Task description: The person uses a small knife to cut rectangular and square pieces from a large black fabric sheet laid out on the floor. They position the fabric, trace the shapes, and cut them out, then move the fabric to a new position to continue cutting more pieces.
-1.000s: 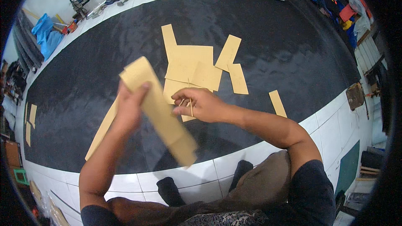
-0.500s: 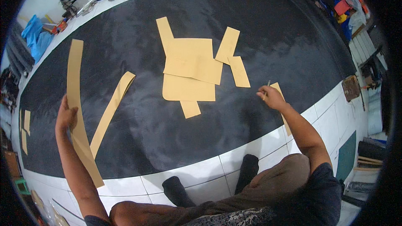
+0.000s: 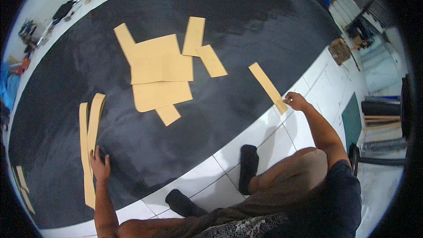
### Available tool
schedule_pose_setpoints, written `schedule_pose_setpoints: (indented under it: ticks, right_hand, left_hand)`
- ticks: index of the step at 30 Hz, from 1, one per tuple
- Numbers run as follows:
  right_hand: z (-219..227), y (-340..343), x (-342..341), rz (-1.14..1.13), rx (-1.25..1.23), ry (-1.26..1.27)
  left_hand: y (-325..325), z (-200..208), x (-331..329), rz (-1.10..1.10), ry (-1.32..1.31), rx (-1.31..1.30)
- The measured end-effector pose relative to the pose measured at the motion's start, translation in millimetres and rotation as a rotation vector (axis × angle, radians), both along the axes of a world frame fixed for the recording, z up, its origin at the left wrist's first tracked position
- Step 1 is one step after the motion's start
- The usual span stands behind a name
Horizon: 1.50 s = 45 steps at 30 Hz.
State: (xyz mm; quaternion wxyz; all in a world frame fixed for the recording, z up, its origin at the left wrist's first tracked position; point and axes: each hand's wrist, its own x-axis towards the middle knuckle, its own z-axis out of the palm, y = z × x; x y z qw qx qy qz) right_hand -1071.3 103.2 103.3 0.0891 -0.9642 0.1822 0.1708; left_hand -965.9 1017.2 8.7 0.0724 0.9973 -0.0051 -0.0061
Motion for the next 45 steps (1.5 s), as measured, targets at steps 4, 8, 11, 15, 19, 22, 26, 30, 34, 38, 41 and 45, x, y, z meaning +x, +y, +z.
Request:
schedule_pose_setpoints:
  ticks: [4, 8, 11, 15, 19, 22, 26, 30, 34, 38, 41, 45]
  right_hand:
    - [-24.6, -2.5, -17.9, 0.01, -0.074, 0.206]
    - [-38.1, 29.4, -14.6, -0.054, 0.067, 0.178]
    - [-50.6, 58.9, 35.7, -0.053, 0.134, 0.116]
    - [-51.1, 36.9, 8.5, -0.132, 0.048, 0.052]
    - [-65.5, 76.7, 51.2, -0.158, 0.038, -0.004]
    - [-73.5, 90.7, 74.1, -0.166, -0.04, -0.059]
    - [-81.4, 87.8, 108.2, -0.069, 0.007, -0.242]
    - [-104.9, 44.6, 162.4, 0.022, 0.036, -0.392]
    - [-82.1, 99.3, 219.5, -0.004, -0.119, -0.358]
    - [-63.1, 186.9, 274.0, 0.236, -0.066, -0.406]
    - [-55.1, 273.5, 303.3, 0.548, 0.091, -0.413]
    - [-72.6, 368.1, 319.6, 0.831, 0.221, -0.487]
  left_hand:
    - [3.0, -18.5, 9.4, 0.048, 0.119, -0.065]
    - [13.9, -16.2, 28.0, 0.161, 0.229, -0.027]
    - [97.5, -20.5, 35.9, 0.219, 0.187, 0.213]
    - [2.0, -4.6, 47.1, 0.378, 0.423, 0.255]
    - [55.3, -5.4, 69.0, 0.629, 0.457, 0.189]
    - [44.1, -10.2, 73.6, 0.455, 0.214, 0.122]
    - [-10.5, -11.6, 68.7, 0.133, 0.039, 0.073]
    - [-97.2, -9.4, 61.6, -0.008, 0.073, -0.055]
    - [-142.3, 22.7, 49.0, -0.035, 0.276, -0.095]
    - [-150.8, 25.2, 53.3, -0.002, 0.416, -0.069]
    - [-150.0, 28.0, 55.0, 0.024, 0.452, -0.062]
    - [-157.2, 24.4, 60.7, 0.019, 0.462, -0.077]
